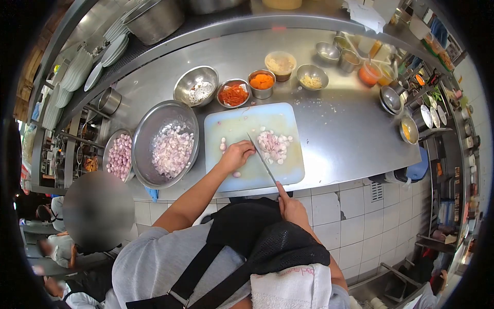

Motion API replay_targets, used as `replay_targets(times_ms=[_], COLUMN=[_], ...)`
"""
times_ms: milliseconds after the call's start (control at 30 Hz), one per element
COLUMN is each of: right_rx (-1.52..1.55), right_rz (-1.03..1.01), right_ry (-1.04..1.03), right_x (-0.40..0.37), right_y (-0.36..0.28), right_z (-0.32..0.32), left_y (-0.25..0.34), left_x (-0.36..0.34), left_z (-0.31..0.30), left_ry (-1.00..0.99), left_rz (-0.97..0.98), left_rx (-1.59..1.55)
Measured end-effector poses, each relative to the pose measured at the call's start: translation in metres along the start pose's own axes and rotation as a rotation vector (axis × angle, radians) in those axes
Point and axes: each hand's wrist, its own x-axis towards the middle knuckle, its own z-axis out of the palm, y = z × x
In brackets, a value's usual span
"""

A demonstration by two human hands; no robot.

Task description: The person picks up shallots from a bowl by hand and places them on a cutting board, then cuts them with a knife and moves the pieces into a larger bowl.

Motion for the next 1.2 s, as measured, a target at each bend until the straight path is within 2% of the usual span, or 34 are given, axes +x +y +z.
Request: replay_targets(times_ms=[200,333,433,500,567,600,667,800,867,900,967,1033,1100,1200], right_rx=[0.017,0.076,0.201,0.415,0.404,0.396,0.383,0.332,0.285,0.238,0.177,0.114,-0.075,-0.144], right_rz=[0.019,0.001,-0.007,0.012,0.034,0.060,0.066,0.034,0.030,0.028,0.047,0.062,0.054,0.040], right_ry=[-0.021,0.004,0.011,-0.043,-0.039,-0.045,-0.058,-0.033,-0.031,-0.027,-0.043,-0.063,-0.064,-0.034], right_x=[0.008,0.007,0.025,0.031,0.029,0.027,0.026,0.026,0.025,0.025,0.026,0.023,0.020,0.015], right_y=[-0.006,0.008,0.016,0.017,0.021,0.021,0.020,0.021,0.021,0.020,0.017,0.010,0.001,-0.004], right_z=[-0.008,0.012,0.014,0.007,0.004,0.002,-0.002,0.003,0.005,0.005,0.003,-0.003,-0.010,-0.010], left_y=[-0.002,-0.005,0.009,0.013,0.006,0.001,-0.009,-0.008,0.002,0.003,0.003,-0.010,-0.016,-0.016], left_x=[0.000,-0.004,-0.001,0.001,0.005,0.008,0.014,0.019,0.016,0.016,0.016,0.015,0.014,0.014], left_z=[0.001,0.003,-0.003,-0.009,-0.009,-0.006,-0.001,-0.004,-0.007,-0.010,-0.018,-0.011,-0.008,-0.007], left_ry=[0.024,0.036,0.038,0.049,-0.077,-0.064,-0.121,-0.198,0.009,0.006,-0.048,-0.074,-0.095,-0.086], left_rz=[0.013,0.014,0.014,0.039,-0.046,-0.048,-0.210,-0.302,-0.221,-0.219,-0.045,-0.012,0.023,0.037], left_rx=[-0.051,-0.049,-0.053,-0.027,0.022,0.023,0.069,0.227,0.226,0.226,0.126,0.109,0.091,0.099])
